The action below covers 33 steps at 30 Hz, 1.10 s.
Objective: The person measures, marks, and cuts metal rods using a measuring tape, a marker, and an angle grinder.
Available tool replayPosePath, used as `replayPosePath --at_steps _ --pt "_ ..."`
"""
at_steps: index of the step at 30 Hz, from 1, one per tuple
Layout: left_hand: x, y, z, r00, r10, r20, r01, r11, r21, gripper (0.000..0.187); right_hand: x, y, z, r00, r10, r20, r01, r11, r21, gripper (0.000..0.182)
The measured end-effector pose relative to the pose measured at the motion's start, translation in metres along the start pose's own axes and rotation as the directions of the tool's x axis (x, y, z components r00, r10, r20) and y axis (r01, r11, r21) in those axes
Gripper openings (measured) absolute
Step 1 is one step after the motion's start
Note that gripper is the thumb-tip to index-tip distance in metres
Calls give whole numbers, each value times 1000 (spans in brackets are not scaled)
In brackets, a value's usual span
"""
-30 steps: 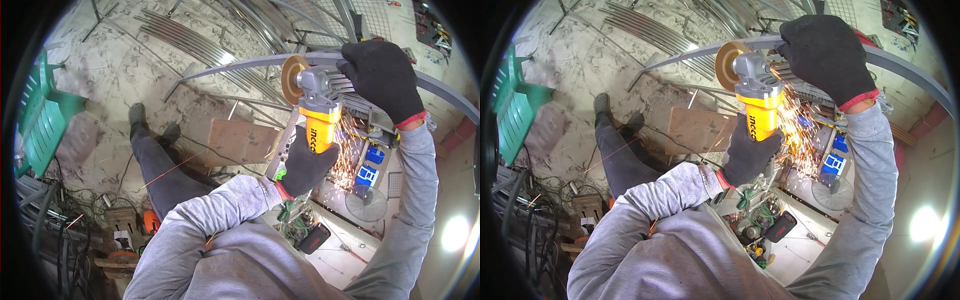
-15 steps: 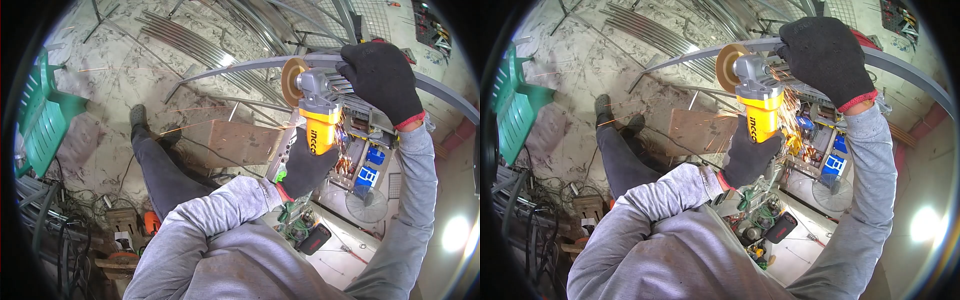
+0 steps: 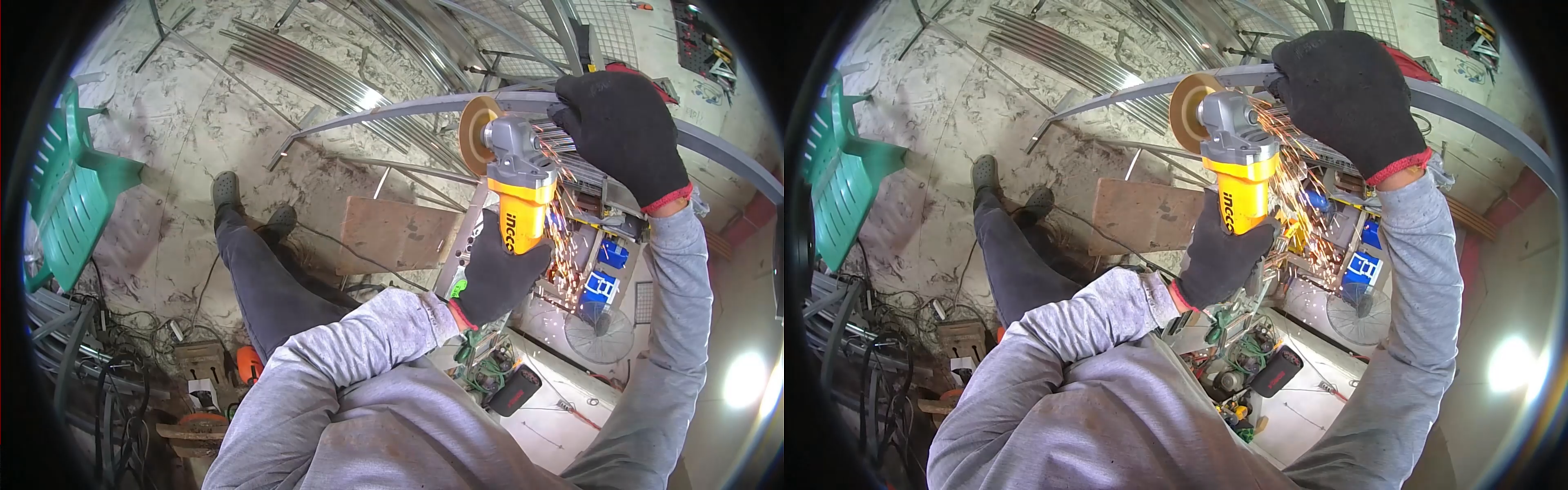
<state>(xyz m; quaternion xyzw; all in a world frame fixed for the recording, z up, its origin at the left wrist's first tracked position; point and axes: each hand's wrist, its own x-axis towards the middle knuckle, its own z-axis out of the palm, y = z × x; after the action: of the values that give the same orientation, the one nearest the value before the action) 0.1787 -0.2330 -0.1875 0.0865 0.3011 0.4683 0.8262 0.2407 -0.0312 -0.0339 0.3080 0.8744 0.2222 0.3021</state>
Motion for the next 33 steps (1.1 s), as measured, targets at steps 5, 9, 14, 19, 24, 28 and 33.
replayPosePath --at_steps 5,9,14,19,24,28,33 --pt "-3 13 -2 1000 -17 15 17 1000 -3 51 0 1 -1 998 -26 -55 26 1000 10 23" --pt "-3 14 -3 998 -60 38 61 998 -33 52 0 1 0 1000 -7 -19 7 1000 9 25" --pt "-2 6 -5 1000 -14 8 13 1000 24 53 2 1 -2 1000 -3 -31 3 1000 24 26" --pt "-2 4 -3 1000 -17 15 17 999 36 54 -5 3 2 996 -26 -83 25 1000 -12 28" --pt "-2 5 -3 1000 -17 11 16 999 34 53 -3 1 -1 999 -5 -44 5 1000 18 26" --pt "-2 8 -4 1000 -28 11 28 998 49 52 -5 2 0 1000 11 -26 -11 1000 21 27" --pt "-3 13 -4 999 -29 35 26 997 72 41 -3 1 -2 998 -21 -59 20 1000 -8 24"
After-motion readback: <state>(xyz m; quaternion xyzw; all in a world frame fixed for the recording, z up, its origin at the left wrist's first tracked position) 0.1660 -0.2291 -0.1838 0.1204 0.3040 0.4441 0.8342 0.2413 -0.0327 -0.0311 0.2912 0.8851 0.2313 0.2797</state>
